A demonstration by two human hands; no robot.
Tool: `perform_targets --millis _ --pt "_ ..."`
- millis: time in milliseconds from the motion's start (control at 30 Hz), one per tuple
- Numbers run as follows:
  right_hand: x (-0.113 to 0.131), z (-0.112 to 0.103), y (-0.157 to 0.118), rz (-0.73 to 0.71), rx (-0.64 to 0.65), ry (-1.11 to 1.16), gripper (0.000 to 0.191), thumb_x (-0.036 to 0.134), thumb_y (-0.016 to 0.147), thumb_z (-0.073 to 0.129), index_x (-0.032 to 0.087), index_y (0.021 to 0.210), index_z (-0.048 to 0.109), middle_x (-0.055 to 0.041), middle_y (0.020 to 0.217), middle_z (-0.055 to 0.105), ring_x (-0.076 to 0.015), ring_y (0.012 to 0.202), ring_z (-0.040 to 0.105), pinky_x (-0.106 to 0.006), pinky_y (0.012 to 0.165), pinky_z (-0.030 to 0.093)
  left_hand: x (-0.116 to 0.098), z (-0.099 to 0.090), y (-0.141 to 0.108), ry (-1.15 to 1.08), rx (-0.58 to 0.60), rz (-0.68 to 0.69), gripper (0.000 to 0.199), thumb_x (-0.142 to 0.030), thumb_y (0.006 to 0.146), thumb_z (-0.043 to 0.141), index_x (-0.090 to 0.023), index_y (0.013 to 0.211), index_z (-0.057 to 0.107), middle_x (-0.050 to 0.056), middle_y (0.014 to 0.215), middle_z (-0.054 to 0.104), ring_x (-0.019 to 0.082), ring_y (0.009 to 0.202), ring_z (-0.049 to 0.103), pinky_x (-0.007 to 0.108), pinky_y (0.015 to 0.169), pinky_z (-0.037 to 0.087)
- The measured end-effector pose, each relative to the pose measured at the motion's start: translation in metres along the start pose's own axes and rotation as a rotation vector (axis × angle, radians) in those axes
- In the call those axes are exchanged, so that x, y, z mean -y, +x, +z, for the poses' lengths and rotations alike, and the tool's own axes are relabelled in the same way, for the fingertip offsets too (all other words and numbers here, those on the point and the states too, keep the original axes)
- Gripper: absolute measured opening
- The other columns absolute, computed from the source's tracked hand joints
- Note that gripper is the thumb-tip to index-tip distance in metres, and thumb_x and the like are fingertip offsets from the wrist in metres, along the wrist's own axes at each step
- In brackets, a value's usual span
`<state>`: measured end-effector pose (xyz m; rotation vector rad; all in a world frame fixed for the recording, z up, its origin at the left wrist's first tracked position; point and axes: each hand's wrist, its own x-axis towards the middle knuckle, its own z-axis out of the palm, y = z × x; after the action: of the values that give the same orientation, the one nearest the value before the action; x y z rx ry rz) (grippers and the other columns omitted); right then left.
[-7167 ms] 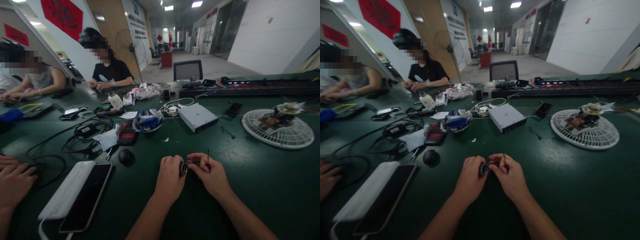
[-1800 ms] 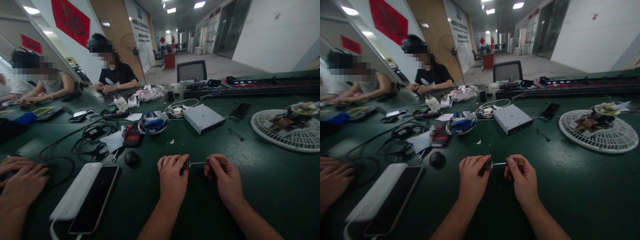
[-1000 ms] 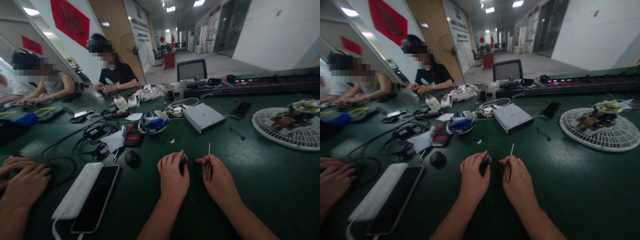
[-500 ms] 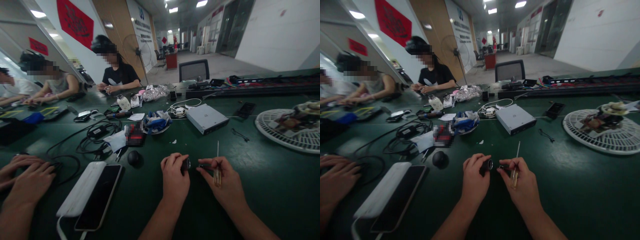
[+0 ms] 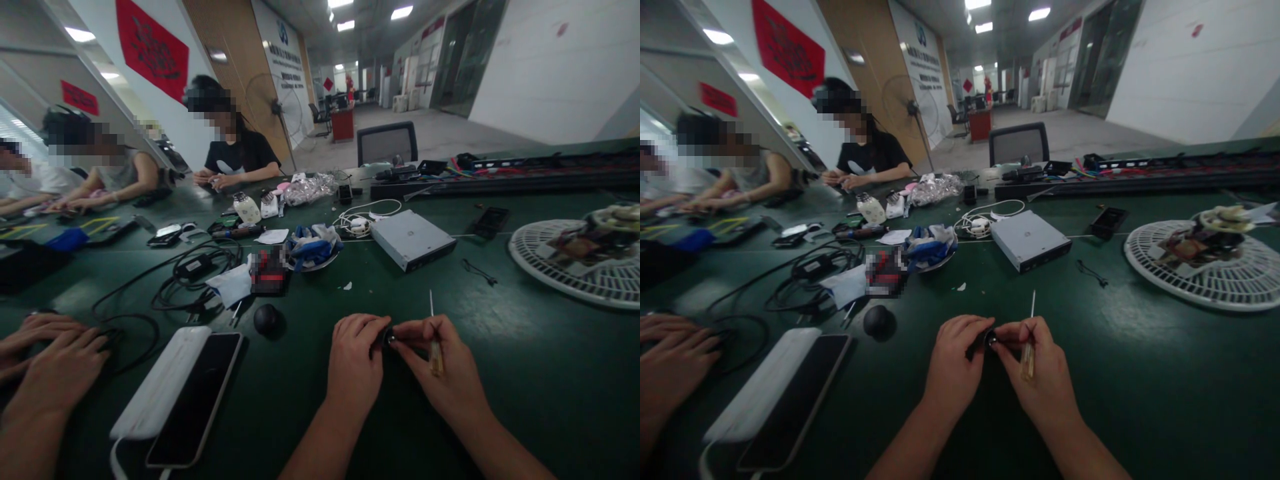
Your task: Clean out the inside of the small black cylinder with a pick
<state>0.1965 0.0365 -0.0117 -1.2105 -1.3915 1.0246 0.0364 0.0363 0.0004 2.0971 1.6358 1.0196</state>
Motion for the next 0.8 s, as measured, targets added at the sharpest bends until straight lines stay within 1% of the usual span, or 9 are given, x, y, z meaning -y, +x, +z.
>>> perform_targets --millis 133,200,300,467,600,800 --pt "-0.0033 -0.0006 0.0003 -0.002 -0.009 -0.039 0.036 0.024 0.085 0.072 0.028 0.086 0.037 -0.0024 0.092 0.076 -0.0223 0.085 0.075 -0.039 0.079 0.060 0.0023 0.0017 -0.0002 -0.044 0.026 0.033 0.048 0.003 0.081 0.062 -0.024 0.120 0.065 0.001 0.114 0.071 0.020 0.109 0.061 0.043 0.102 0.045" --pt "-0.0032 -0.0014 0.0002 -0.001 -0.015 -0.084 0.035 0.024 0.085 0.071 0.028 0.084 0.036 -0.0027 0.092 0.076 -0.0225 0.085 0.074 -0.040 0.080 0.058 0.0026 0.0021 -0.0001 -0.064 0.036 0.050 0.043 0.002 0.081 0.062 -0.024 0.116 0.066 0.001 0.112 0.071 0.020 0.107 0.061 0.043 0.100 0.046" --pt "-0.0007 -0.0019 0.0004 0.009 -0.031 -0.120 0.034 0.025 0.086 0.070 0.028 0.083 0.036 -0.0034 0.092 0.076 -0.0234 0.087 0.074 -0.042 0.080 0.057 0.0018 0.0021 0.0002 -0.078 0.026 0.039 0.036 0.001 0.082 0.061 -0.023 0.107 0.066 0.001 0.108 0.071 0.021 0.105 0.062 0.043 0.097 0.047" --pt "0.0015 -0.0021 0.0019 0.042 -0.053 -0.141 0.035 0.027 0.085 0.071 0.028 0.084 0.036 -0.0022 0.091 0.075 -0.0225 0.084 0.073 -0.039 0.076 0.056 0.0007 0.0015 -0.0005 -0.090 0.039 0.032 0.033 0.002 0.080 0.061 -0.023 0.102 0.064 0.000 0.104 0.070 0.020 0.103 0.061 0.042 0.097 0.046" --pt "-0.0009 -0.0035 0.0023 0.072 -0.026 -0.121 0.038 0.029 0.084 0.074 0.028 0.084 0.036 -0.0014 0.087 0.075 -0.0230 0.079 0.073 -0.038 0.073 0.055 0.0016 0.0012 -0.0009 -0.108 0.025 0.048 0.030 0.003 0.080 0.060 -0.022 0.098 0.062 0.001 0.102 0.068 0.020 0.102 0.060 0.040 0.097 0.045" --pt "-0.0025 -0.0034 0.0032 0.076 0.000 -0.092 0.038 0.029 0.086 0.073 0.028 0.083 0.035 -0.0016 0.089 0.076 -0.0228 0.081 0.073 -0.037 0.075 0.054 0.0015 0.0002 0.0001 -0.117 0.013 0.048 0.028 0.002 0.080 0.059 -0.022 0.095 0.061 0.002 0.099 0.067 0.021 0.100 0.060 0.040 0.093 0.048"
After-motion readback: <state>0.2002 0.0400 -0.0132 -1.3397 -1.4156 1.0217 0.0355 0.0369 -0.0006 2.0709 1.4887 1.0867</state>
